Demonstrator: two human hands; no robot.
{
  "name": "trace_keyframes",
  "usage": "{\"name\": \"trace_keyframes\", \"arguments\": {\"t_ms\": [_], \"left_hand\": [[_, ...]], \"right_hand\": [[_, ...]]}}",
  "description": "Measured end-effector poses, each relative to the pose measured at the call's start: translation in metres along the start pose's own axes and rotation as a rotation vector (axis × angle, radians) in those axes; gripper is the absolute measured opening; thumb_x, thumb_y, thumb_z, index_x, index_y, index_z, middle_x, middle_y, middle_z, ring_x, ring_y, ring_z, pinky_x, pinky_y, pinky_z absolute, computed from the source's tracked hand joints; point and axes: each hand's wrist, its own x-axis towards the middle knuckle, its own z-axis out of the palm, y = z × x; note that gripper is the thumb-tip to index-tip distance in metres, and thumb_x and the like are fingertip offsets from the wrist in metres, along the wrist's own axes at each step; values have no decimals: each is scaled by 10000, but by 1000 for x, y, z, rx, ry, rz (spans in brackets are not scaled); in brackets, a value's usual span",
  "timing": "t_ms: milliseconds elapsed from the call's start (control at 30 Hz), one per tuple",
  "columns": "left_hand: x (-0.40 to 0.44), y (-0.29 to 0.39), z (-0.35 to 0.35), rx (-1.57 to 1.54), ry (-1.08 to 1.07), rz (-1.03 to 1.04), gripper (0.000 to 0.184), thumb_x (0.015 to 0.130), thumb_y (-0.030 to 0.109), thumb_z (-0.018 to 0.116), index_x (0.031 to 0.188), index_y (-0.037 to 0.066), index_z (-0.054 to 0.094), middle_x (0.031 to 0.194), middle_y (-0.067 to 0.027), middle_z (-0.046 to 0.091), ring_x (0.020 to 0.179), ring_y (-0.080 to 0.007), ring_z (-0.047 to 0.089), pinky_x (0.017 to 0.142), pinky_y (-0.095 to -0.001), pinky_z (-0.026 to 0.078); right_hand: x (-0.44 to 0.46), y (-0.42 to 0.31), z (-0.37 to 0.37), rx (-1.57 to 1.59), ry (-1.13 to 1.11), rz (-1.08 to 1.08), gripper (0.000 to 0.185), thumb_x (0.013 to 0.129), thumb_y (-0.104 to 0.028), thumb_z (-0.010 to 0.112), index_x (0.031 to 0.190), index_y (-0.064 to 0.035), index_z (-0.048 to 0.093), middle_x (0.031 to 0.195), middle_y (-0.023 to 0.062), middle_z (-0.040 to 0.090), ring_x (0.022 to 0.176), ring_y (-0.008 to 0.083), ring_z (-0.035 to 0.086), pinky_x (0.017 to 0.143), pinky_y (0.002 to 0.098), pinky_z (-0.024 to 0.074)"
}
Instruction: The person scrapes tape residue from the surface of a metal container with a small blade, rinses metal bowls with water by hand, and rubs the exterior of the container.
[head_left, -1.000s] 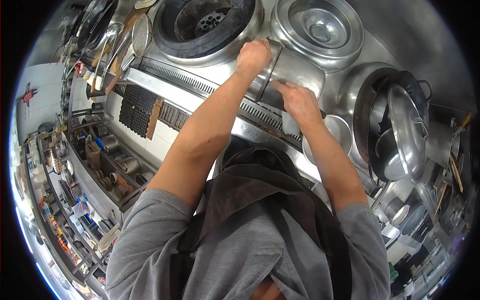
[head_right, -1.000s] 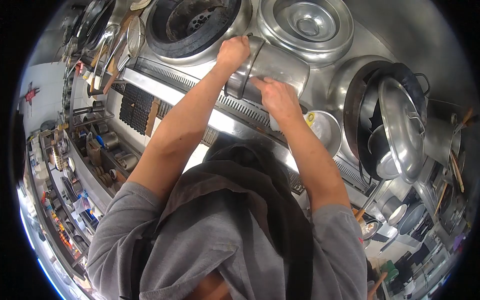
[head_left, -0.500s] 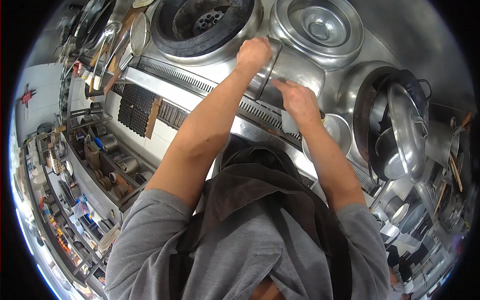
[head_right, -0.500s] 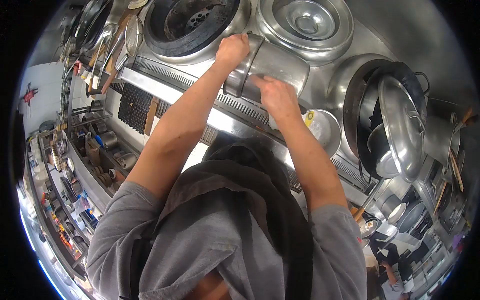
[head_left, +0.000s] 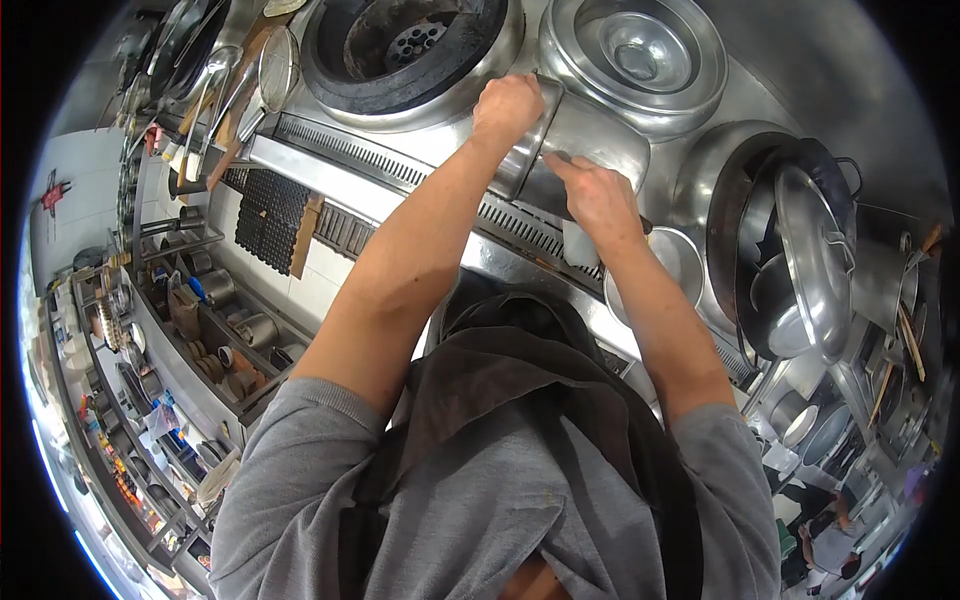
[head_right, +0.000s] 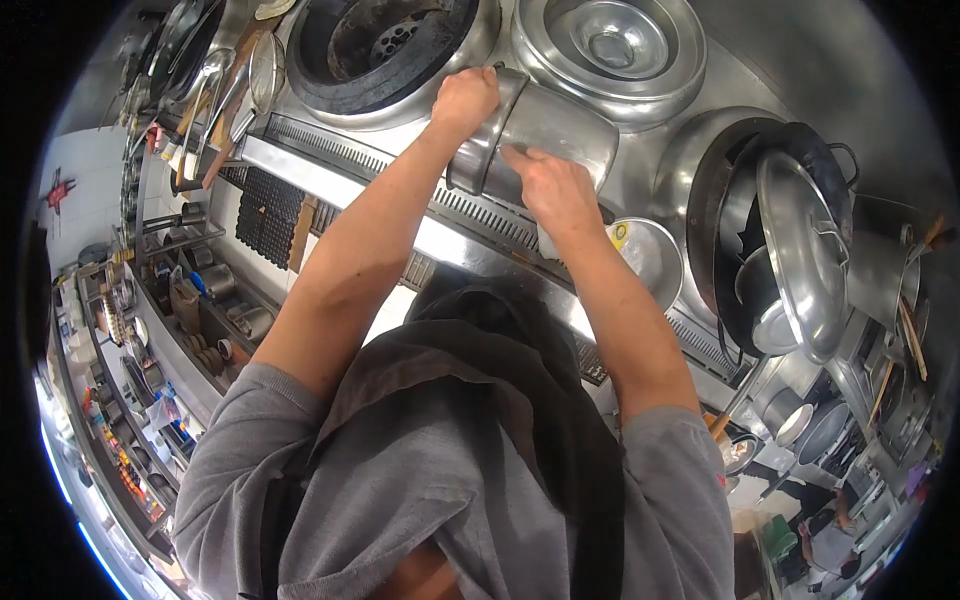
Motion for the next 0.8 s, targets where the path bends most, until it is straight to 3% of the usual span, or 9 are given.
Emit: {"name": "trace_keyframes", "arguments": {"t_ms": [800], "left_hand": [[0,0,0,-23,21,-6,505,1019,344,355,1100,-36,677,1137,-279,662,1113,-447,617,989,-496,485]], "right_hand": [[5,0,-7,-7,-45,22,358,875,-67,540,1171,-190,699,856,107,661,739,345,659,675,453,547]]}}
